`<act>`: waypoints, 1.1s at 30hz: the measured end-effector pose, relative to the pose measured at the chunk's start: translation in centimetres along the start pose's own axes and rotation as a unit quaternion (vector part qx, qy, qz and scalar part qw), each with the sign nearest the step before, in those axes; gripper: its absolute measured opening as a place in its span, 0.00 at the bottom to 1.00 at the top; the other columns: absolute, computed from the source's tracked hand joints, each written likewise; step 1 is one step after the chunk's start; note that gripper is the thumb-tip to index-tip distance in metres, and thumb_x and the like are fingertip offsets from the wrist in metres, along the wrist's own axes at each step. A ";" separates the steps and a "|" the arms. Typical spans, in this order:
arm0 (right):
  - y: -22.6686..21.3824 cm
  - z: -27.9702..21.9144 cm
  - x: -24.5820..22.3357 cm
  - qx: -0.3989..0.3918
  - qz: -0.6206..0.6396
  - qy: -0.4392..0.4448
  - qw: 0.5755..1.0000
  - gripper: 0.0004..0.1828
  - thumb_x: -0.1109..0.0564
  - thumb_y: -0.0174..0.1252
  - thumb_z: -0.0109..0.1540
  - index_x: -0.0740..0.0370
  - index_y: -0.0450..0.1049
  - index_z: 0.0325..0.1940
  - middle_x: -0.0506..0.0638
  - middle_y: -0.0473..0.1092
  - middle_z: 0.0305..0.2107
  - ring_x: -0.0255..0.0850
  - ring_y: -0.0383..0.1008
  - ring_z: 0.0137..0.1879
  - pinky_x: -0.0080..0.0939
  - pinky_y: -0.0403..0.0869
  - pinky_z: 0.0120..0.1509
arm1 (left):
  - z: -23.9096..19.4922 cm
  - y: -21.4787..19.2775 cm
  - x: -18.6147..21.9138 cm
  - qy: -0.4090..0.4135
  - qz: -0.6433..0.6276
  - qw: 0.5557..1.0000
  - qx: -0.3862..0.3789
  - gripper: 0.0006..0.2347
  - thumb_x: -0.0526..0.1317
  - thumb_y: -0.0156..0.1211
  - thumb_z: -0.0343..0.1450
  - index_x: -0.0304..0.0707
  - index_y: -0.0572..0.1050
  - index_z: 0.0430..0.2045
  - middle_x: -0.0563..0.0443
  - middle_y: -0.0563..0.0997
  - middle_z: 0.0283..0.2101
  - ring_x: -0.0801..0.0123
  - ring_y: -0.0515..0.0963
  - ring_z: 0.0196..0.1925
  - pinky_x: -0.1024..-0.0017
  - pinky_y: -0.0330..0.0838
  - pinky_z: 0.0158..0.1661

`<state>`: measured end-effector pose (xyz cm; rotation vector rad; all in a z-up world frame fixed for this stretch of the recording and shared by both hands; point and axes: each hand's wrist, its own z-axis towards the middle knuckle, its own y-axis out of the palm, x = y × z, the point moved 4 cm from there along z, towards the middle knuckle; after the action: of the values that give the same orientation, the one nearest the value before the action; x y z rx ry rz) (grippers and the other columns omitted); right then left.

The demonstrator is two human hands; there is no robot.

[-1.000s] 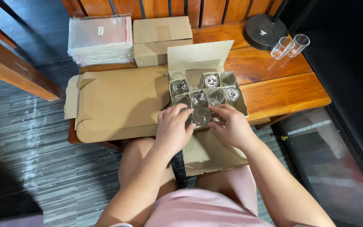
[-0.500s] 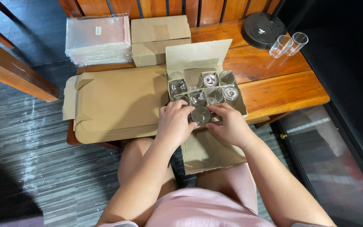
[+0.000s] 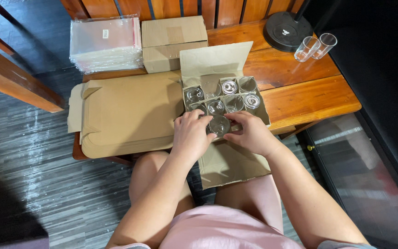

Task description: The person opens a cardboard box containing small clear glasses and removes them one by one, placing them on a wooden bench. The person continues until all glasses are removed and then closes the box.

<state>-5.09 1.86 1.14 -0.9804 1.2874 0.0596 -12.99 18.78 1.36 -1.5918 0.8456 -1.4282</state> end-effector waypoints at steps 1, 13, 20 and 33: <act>0.0 0.0 0.0 0.000 0.000 0.000 1.000 0.35 0.65 0.72 0.52 0.71 0.73 0.63 0.66 0.69 0.56 0.54 0.78 0.56 0.41 0.84 0.52 | 0.1 0.3 -0.1 0.000 0.000 1.000 0.000 0.22 0.43 0.72 0.66 0.45 0.77 0.55 0.48 0.72 0.58 0.55 0.68 0.66 0.47 0.55 0.66; 1.2 0.8 2.1 0.003 -0.137 -0.001 0.991 0.29 0.58 0.62 0.58 0.59 0.72 0.66 0.54 0.70 0.58 0.48 0.76 0.62 0.48 0.77 0.65 | -0.7 0.1 0.8 0.017 0.001 0.999 0.037 0.21 0.41 0.71 0.67 0.39 0.77 0.56 0.44 0.69 0.62 0.53 0.64 0.68 0.48 0.57 0.66; 1.3 0.2 2.1 0.045 -0.017 0.050 0.998 0.31 0.66 0.59 0.56 0.58 0.73 0.66 0.54 0.69 0.61 0.52 0.72 0.67 0.46 0.75 0.67 | -0.6 1.1 0.3 0.037 -0.042 0.997 0.046 0.22 0.41 0.68 0.70 0.36 0.72 0.58 0.47 0.64 0.65 0.53 0.59 0.72 0.48 0.52 0.70; 0.8 -1.2 -0.2 0.098 0.229 0.012 0.969 0.37 0.70 0.72 0.51 0.60 0.73 0.64 0.48 0.76 0.51 0.36 0.72 0.58 0.34 0.74 0.59 | -0.6 2.3 -0.5 0.134 -0.193 0.962 0.137 0.23 0.46 0.61 0.74 0.42 0.66 0.64 0.44 0.72 0.61 0.49 0.69 0.69 0.43 0.54 0.69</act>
<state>-6.50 1.66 0.91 -0.5036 1.4899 0.2723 -13.56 18.12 -0.96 -1.4173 0.4667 -1.9798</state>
